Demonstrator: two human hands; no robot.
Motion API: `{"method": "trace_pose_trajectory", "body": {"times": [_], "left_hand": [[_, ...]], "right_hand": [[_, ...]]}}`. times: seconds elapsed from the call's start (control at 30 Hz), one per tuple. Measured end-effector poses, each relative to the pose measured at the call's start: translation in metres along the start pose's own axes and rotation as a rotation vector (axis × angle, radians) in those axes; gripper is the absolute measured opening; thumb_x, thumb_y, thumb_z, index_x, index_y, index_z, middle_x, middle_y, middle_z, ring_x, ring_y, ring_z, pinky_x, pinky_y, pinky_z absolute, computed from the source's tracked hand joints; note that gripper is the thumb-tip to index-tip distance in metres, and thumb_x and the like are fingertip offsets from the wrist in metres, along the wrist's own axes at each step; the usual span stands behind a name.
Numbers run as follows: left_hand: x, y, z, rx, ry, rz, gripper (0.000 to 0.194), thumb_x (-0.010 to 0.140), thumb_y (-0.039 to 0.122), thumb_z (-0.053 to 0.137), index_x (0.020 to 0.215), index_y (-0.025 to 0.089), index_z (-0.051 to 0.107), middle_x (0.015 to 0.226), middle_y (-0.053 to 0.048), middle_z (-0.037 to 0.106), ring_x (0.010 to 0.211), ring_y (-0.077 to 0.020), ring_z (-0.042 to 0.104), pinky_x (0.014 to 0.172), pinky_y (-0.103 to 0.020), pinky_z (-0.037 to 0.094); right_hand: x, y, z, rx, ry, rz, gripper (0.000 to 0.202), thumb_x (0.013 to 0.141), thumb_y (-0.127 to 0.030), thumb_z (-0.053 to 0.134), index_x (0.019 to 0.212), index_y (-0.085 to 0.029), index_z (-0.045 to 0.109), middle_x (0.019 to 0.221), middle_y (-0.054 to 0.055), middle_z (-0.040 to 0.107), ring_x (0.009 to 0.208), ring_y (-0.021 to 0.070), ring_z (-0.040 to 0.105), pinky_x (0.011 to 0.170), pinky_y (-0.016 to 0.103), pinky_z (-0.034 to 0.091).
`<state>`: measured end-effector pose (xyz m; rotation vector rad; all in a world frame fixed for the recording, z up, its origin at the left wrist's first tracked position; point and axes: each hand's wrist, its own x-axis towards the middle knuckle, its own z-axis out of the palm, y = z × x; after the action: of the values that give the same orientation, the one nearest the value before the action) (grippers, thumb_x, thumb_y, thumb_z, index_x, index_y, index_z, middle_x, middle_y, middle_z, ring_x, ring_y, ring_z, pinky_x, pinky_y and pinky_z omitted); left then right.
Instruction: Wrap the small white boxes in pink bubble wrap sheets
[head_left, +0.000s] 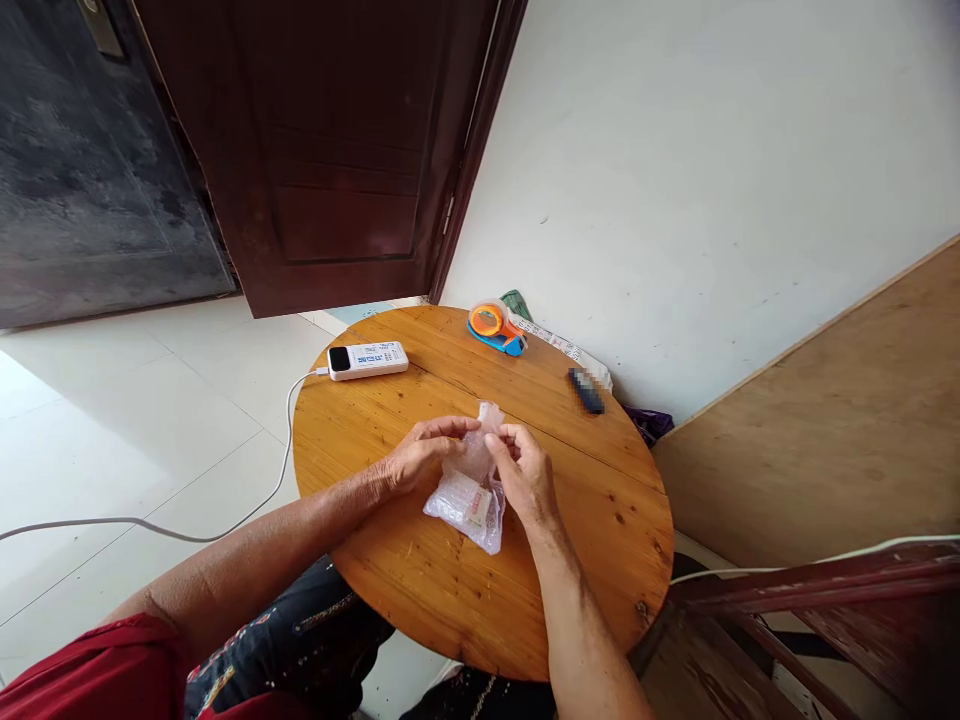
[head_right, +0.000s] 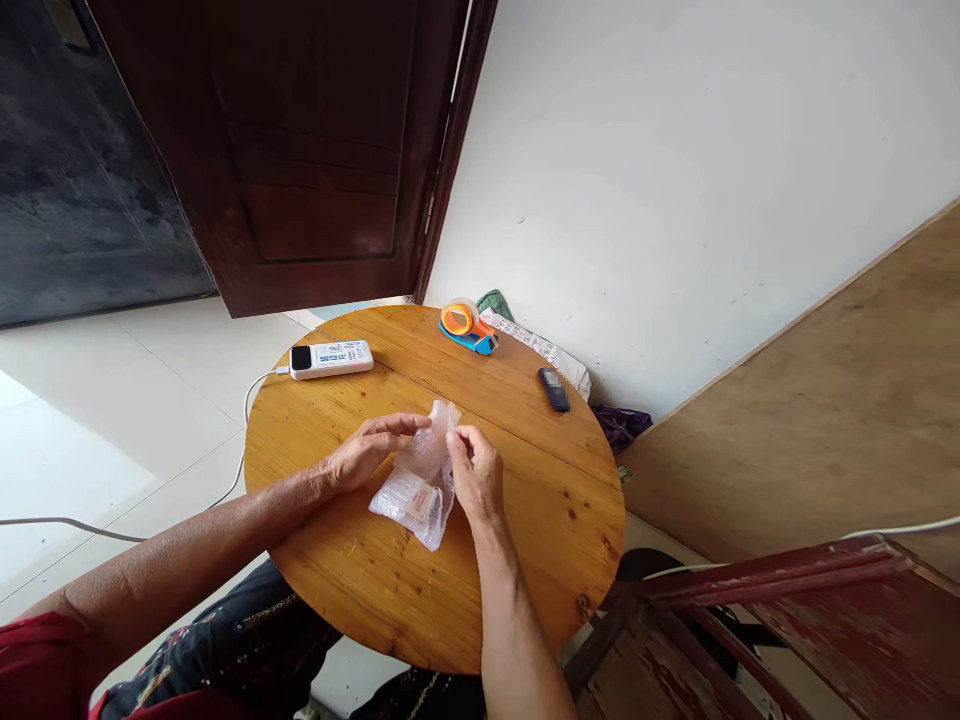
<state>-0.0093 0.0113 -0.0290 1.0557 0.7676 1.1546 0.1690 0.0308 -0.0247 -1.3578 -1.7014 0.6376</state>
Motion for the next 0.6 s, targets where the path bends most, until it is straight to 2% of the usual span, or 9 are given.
{"method": "trace_pose_trajectory", "body": {"times": [0.1, 0.2, 0.3, 0.4, 0.47, 0.53, 0.6], "left_hand": [[0.003, 0.002, -0.002, -0.061, 0.059, -0.013, 0.043, 0.065, 0.024, 0.061, 0.105, 0.013, 0.070, 0.104, -0.010, 0.071, 0.099, -0.0241, 0.062, 0.094, -0.038, 0.046], [0.007, 0.002, -0.008, -0.087, 0.137, -0.009, 0.041, 0.067, 0.030, 0.059, 0.103, 0.012, 0.069, 0.104, -0.012, 0.070, 0.094, -0.0230, 0.063, 0.089, -0.037, 0.048], [0.008, 0.001, -0.012, -0.005, 0.181, 0.003, 0.043, 0.071, 0.034, 0.059, 0.107, 0.012, 0.066, 0.107, -0.012, 0.068, 0.096, -0.0231, 0.062, 0.088, -0.036, 0.049], [0.004, 0.000, -0.012, 0.283, 0.243, 0.096, 0.047, 0.074, 0.041, 0.064, 0.113, 0.015, 0.065, 0.114, -0.010, 0.063, 0.098, -0.0229, 0.060, 0.086, -0.036, 0.049], [0.001, 0.001, -0.010, 0.523, 0.281, 0.198, 0.049, 0.074, 0.049, 0.067, 0.111, 0.017, 0.066, 0.114, -0.009, 0.059, 0.100, -0.0234, 0.058, 0.086, -0.036, 0.048], [-0.002, 0.002, -0.008, 0.682, 0.279, 0.264, 0.050, 0.072, 0.053, 0.071, 0.107, 0.018, 0.067, 0.107, -0.008, 0.059, 0.098, -0.0230, 0.057, 0.086, -0.036, 0.048], [-0.003, 0.003, -0.007, 0.736, 0.241, 0.288, 0.051, 0.069, 0.054, 0.074, 0.105, 0.018, 0.066, 0.100, -0.006, 0.061, 0.092, -0.0214, 0.057, 0.085, -0.035, 0.048]], "right_hand": [[0.001, 0.011, -0.007, 0.143, 0.076, 0.048, 0.036, 0.083, -0.055, 0.056, 0.072, -0.021, 0.059, 0.062, -0.003, 0.055, 0.058, 0.0148, 0.048, 0.057, 0.027, 0.039], [0.002, 0.018, -0.010, 0.410, 0.223, 0.185, 0.033, 0.078, -0.053, 0.061, 0.069, -0.021, 0.056, 0.062, -0.003, 0.055, 0.058, 0.0137, 0.048, 0.056, 0.026, 0.039], [0.004, 0.020, -0.007, 0.648, 0.249, 0.303, 0.031, 0.071, -0.049, 0.069, 0.069, -0.021, 0.056, 0.064, -0.002, 0.060, 0.059, 0.0145, 0.053, 0.058, 0.027, 0.043], [0.004, 0.015, -0.005, 0.761, 0.189, 0.340, 0.030, 0.069, -0.047, 0.072, 0.071, -0.022, 0.056, 0.068, -0.002, 0.065, 0.064, 0.0162, 0.059, 0.063, 0.029, 0.048], [0.002, 0.009, -0.006, 0.807, 0.090, 0.313, 0.029, 0.070, -0.046, 0.073, 0.073, -0.022, 0.056, 0.075, -0.001, 0.068, 0.071, 0.0179, 0.063, 0.069, 0.031, 0.051], [0.000, 0.003, -0.008, 0.841, -0.034, 0.288, 0.029, 0.071, -0.046, 0.074, 0.077, -0.023, 0.058, 0.081, 0.000, 0.071, 0.079, 0.0204, 0.066, 0.076, 0.035, 0.052], [-0.003, -0.001, -0.008, 0.866, -0.141, 0.294, 0.029, 0.071, -0.046, 0.075, 0.082, -0.024, 0.060, 0.086, 0.002, 0.073, 0.085, 0.0234, 0.068, 0.080, 0.038, 0.053]]}}
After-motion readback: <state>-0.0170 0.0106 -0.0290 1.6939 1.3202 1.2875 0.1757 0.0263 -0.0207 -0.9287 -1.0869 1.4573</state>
